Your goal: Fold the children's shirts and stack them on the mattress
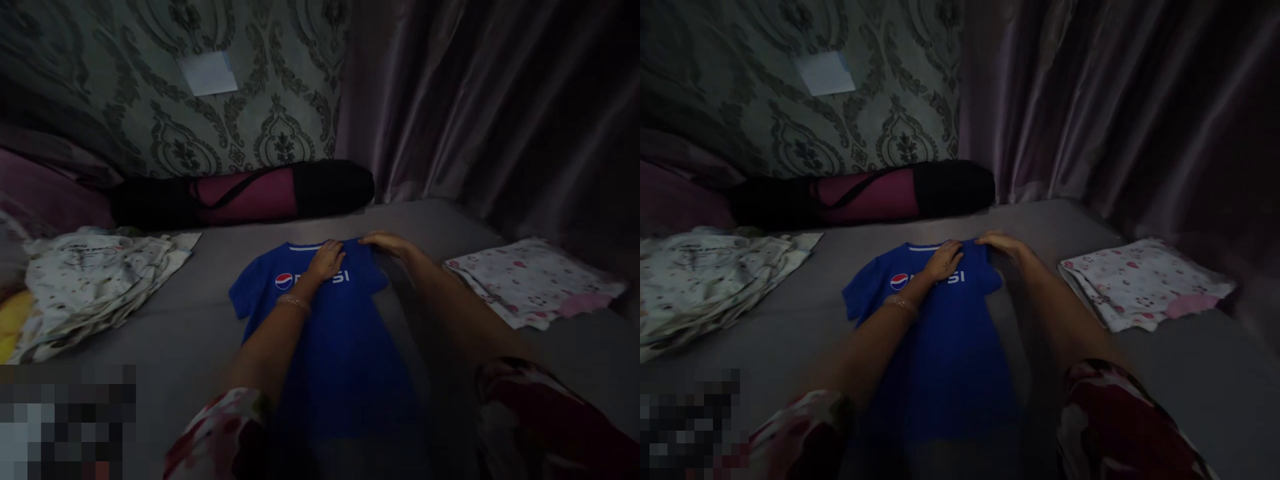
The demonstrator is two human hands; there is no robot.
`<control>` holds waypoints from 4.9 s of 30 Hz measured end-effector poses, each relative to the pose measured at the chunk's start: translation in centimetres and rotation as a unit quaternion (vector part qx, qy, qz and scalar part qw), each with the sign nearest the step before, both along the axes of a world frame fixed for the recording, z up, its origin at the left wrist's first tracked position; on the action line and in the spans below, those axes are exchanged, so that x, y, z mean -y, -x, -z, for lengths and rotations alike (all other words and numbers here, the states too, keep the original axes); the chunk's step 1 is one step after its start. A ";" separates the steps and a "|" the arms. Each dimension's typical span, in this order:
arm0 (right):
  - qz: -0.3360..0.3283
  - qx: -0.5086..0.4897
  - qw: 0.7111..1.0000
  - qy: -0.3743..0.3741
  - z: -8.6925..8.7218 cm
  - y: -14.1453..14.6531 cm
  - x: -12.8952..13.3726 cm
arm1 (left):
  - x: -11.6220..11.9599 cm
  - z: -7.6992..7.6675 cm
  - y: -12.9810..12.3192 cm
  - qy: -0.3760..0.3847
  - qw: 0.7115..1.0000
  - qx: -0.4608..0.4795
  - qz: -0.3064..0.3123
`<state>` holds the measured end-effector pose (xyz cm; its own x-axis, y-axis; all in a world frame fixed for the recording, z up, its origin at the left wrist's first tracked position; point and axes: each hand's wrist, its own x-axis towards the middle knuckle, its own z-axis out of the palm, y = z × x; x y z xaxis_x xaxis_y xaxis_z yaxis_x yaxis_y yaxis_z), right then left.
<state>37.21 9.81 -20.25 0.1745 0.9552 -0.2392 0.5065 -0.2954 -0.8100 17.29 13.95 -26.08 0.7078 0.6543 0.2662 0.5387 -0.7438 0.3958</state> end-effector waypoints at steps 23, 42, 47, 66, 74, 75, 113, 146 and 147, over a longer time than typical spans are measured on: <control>0.161 -0.006 0.987 -0.026 0.5 0.7 4.2 | 0.7 -0.5 0.2 0.023 0.998 -0.047 -0.026; 0.198 0.371 0.907 0.030 2.1 1.6 6.5 | 0.7 -0.2 -0.2 0.038 0.995 -0.089 -0.029; 0.173 0.431 0.886 -0.011 0.8 3.3 6.5 | 1.0 -1.5 -0.4 0.081 0.989 -0.121 -0.030; -0.087 0.409 0.907 0.043 2.2 8.8 4.7 | 2.7 -3.7 23.9 0.134 0.878 -0.008 -0.459; -0.152 0.406 0.898 -0.083 -0.2 16.7 1.6 | 2.9 -2.8 23.0 0.153 0.847 -0.034 -0.509; -0.170 0.380 0.905 -0.090 -0.1 18.1 1.0 | 2.8 -2.9 22.9 0.159 0.850 -0.035 -0.501; -0.161 0.350 0.914 -0.126 4.6 26.0 -1.1 | 0.0 -2.8 24.9 0.245 0.815 0.242 -0.466; -0.099 0.013 0.984 -0.144 -0.6 18.8 0.7 | 5.4 -3.3 26.6 0.129 0.863 0.049 -0.485; -0.084 0.000 0.986 -0.144 -1.0 17.6 1.7 | 6.6 -3.6 27.0 0.149 0.870 0.035 -0.468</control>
